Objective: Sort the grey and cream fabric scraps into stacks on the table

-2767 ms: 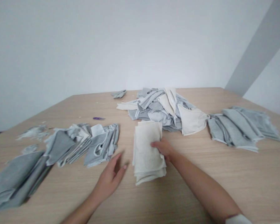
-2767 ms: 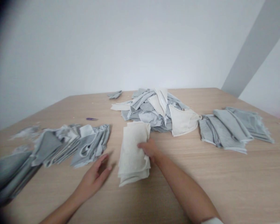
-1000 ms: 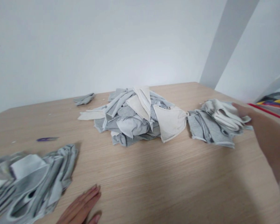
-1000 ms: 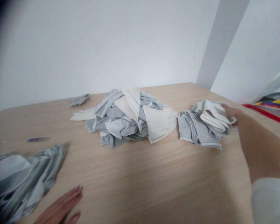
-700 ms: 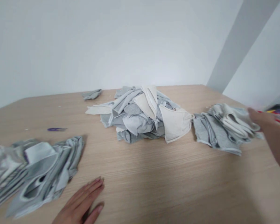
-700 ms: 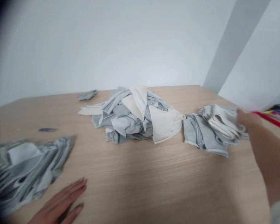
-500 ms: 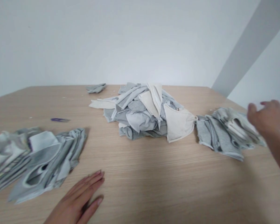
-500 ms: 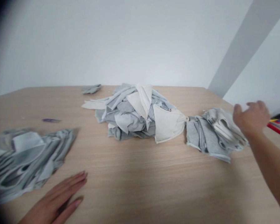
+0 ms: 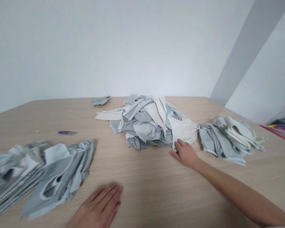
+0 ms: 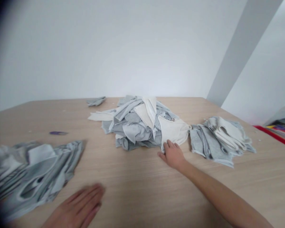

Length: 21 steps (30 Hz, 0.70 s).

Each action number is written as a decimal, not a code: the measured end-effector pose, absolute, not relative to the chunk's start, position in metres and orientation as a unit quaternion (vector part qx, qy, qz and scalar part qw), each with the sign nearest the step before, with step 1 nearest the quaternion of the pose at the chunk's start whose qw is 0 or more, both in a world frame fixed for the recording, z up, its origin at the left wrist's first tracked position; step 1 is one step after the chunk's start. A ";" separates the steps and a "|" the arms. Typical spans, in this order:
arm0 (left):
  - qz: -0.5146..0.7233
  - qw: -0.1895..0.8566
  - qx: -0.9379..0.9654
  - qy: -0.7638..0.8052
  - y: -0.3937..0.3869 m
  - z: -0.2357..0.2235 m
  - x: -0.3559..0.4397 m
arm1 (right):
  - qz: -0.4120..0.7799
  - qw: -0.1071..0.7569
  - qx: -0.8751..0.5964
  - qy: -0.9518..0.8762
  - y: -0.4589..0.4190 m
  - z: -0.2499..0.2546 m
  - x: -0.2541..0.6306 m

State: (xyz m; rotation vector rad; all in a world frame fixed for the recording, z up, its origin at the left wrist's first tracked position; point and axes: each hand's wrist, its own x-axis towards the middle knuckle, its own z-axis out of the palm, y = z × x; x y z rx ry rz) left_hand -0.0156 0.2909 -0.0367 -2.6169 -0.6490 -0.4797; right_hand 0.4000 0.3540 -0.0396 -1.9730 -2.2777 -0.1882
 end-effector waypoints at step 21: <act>-0.303 -0.014 -0.925 -0.229 0.373 -0.035 0.139 | -0.151 0.203 -0.526 -0.812 0.331 -0.056 0.379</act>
